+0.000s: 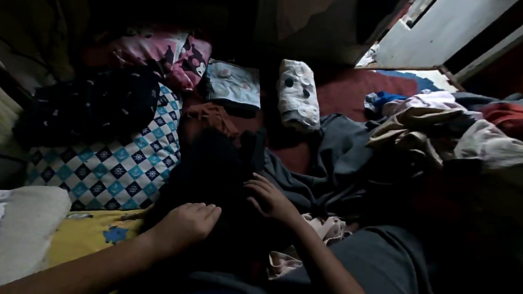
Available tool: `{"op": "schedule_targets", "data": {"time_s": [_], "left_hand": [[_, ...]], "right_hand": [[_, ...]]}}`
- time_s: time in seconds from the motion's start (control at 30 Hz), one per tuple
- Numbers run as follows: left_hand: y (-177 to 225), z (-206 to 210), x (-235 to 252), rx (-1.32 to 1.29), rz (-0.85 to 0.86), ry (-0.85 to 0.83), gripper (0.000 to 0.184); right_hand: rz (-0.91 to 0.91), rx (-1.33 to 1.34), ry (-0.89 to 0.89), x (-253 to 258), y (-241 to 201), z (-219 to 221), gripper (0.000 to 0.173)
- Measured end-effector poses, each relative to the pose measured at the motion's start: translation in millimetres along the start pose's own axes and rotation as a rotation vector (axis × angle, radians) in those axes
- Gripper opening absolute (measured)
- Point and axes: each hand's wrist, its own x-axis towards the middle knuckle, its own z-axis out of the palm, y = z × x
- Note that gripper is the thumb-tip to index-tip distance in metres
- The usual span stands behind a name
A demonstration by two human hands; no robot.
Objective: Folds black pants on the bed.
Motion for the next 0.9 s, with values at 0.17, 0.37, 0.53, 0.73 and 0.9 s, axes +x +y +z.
{"op": "schedule_targets", "data": {"time_s": [0.17, 0.37, 0.53, 0.73, 0.9], "left_hand": [[12, -45, 5, -0.166, -0.024, -0.367, 0.037], [17, -94, 32, -0.344, -0.060, -0.970, 0.049], [6, -111, 38, -0.434, 0.001, -1.063, 0.049], [16, -99, 17, -0.404, 0.104, -0.900, 0.039], [23, -97, 1, -0.382, 0.151, -0.731, 0.036]], "right_hand": [[0.129, 0.203, -0.345, -59, -23, -4, 0.086], [-0.221, -0.120, -0.075, -86, -26, 14, 0.055], [0.125, 0.166, 0.008, -88, -33, 11, 0.046], [0.778, 0.971, 0.461, -35, -14, -7, 0.071], [0.693, 0.586, 0.363, 25, -43, -7, 0.064]]}}
